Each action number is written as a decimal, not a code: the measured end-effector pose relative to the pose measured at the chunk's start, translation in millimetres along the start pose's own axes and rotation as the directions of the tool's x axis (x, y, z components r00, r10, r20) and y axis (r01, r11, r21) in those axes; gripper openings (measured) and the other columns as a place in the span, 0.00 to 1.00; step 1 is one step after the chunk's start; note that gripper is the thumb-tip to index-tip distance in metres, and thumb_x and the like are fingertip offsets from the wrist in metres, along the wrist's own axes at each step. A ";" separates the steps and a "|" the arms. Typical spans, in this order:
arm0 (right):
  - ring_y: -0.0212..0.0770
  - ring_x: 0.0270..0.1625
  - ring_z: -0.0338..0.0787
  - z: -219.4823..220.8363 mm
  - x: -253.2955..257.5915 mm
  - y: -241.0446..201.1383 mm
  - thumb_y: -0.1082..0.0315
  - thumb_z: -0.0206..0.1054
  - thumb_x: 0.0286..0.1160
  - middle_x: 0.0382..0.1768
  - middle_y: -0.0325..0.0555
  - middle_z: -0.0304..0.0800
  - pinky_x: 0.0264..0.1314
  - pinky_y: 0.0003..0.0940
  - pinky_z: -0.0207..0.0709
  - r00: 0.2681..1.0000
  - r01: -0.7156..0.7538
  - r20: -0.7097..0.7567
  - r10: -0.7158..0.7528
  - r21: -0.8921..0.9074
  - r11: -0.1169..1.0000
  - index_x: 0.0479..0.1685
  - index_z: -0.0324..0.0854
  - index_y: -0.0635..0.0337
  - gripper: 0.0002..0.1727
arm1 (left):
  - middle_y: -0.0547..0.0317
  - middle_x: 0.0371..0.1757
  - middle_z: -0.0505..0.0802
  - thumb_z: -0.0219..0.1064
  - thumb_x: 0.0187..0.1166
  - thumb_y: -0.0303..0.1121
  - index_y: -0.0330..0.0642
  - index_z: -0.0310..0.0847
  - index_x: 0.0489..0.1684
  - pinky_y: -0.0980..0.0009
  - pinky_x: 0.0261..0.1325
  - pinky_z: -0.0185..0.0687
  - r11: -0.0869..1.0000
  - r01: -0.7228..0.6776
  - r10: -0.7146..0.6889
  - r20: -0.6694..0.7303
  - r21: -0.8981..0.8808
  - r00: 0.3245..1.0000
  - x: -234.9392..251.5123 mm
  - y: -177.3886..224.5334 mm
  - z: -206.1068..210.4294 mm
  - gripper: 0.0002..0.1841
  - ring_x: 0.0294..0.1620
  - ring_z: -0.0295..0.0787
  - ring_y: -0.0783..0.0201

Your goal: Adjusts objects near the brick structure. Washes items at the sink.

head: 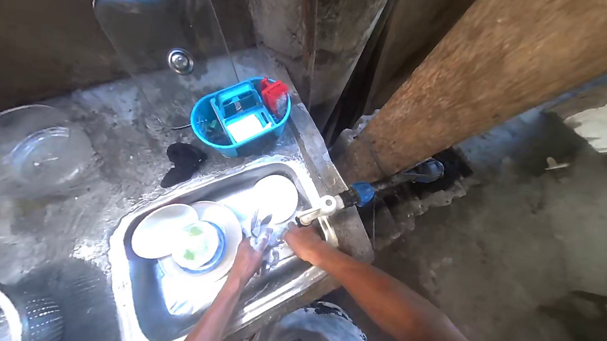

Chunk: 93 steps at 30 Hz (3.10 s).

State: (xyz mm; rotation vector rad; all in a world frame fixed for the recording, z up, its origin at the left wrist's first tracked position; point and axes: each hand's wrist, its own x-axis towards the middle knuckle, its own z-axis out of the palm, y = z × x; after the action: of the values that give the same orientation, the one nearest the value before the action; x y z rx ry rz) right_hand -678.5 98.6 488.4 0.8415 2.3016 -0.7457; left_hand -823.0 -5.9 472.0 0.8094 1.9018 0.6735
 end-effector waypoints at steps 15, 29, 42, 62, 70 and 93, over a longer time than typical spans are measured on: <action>0.51 0.70 0.87 -2.4 46.4 -15.7 0.67 0.72 0.75 0.64 0.65 0.88 0.79 0.42 0.74 0.668 0.160 -0.486 0.563 0.833 0.530 0.71 0.79 0.70 0.26 | 0.59 0.21 0.80 0.54 0.93 0.33 0.32 0.72 0.59 0.73 0.17 0.74 0.775 0.174 -0.171 0.062 -0.608 0.983 -31.1 32.3 2.7 0.12 0.14 0.73 0.69; 0.67 0.58 0.90 44.7 38.1 -47.1 0.74 0.59 0.83 0.55 0.65 0.88 0.54 0.63 0.82 0.880 0.465 -0.057 -0.472 -0.099 0.880 0.64 0.80 0.66 0.15 | 0.61 0.16 0.79 0.58 0.91 0.37 0.34 0.80 0.45 0.75 0.10 0.66 0.711 0.104 -0.354 -0.226 -0.695 0.908 -32.9 -29.4 -36.0 0.13 0.08 0.66 0.71; 0.59 0.67 0.88 -42.5 32.5 -68.2 0.63 0.73 0.76 0.62 0.64 0.88 0.73 0.56 0.79 0.733 0.074 -0.397 0.552 0.853 0.516 0.71 0.78 0.66 0.26 | 0.49 0.35 0.85 0.54 0.91 0.33 0.28 0.76 0.62 0.63 0.31 0.81 0.865 0.017 -0.135 -0.201 -0.501 0.970 -5.7 34.1 12.3 0.15 0.26 0.80 0.63; 0.51 0.87 0.71 7.3 9.9 -53.7 0.69 0.61 0.81 0.83 0.63 0.73 0.91 0.43 0.62 0.728 0.400 -0.626 0.279 0.718 0.570 0.83 0.69 0.72 0.30 | 0.50 0.50 0.87 0.41 0.95 0.33 0.35 0.70 0.71 0.64 0.49 0.87 0.502 0.043 -0.124 -0.023 -0.864 0.992 -9.3 52.0 23.1 0.18 0.46 0.86 0.64; 0.52 0.91 0.63 30.0 -9.9 -91.5 0.65 0.61 0.83 0.89 0.63 0.61 0.93 0.43 0.60 0.763 0.322 -0.558 0.327 0.766 0.556 0.91 0.60 0.64 0.36 | 0.55 0.43 0.87 0.43 0.95 0.33 0.33 0.75 0.62 0.74 0.46 0.84 0.521 -0.016 -0.104 -0.083 -0.854 0.991 14.4 37.1 12.8 0.17 0.42 0.84 0.71; 0.38 0.64 0.85 -1.1 -6.3 -32.6 0.69 0.72 0.77 0.62 0.57 0.84 0.70 0.33 0.78 0.821 0.236 -0.203 0.533 0.972 0.006 0.73 0.72 0.71 0.27 | 0.65 0.17 0.79 0.39 0.96 0.49 0.43 0.79 0.38 0.77 0.14 0.72 0.727 0.343 0.038 0.535 -0.594 0.844 -25.6 13.8 -0.5 0.25 0.12 0.72 0.71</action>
State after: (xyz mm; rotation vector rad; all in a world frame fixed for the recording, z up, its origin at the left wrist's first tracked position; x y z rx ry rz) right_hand -697.7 75.8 503.1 2.1622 1.5350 -2.4694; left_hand -811.1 -16.8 496.1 0.2895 1.0785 0.8592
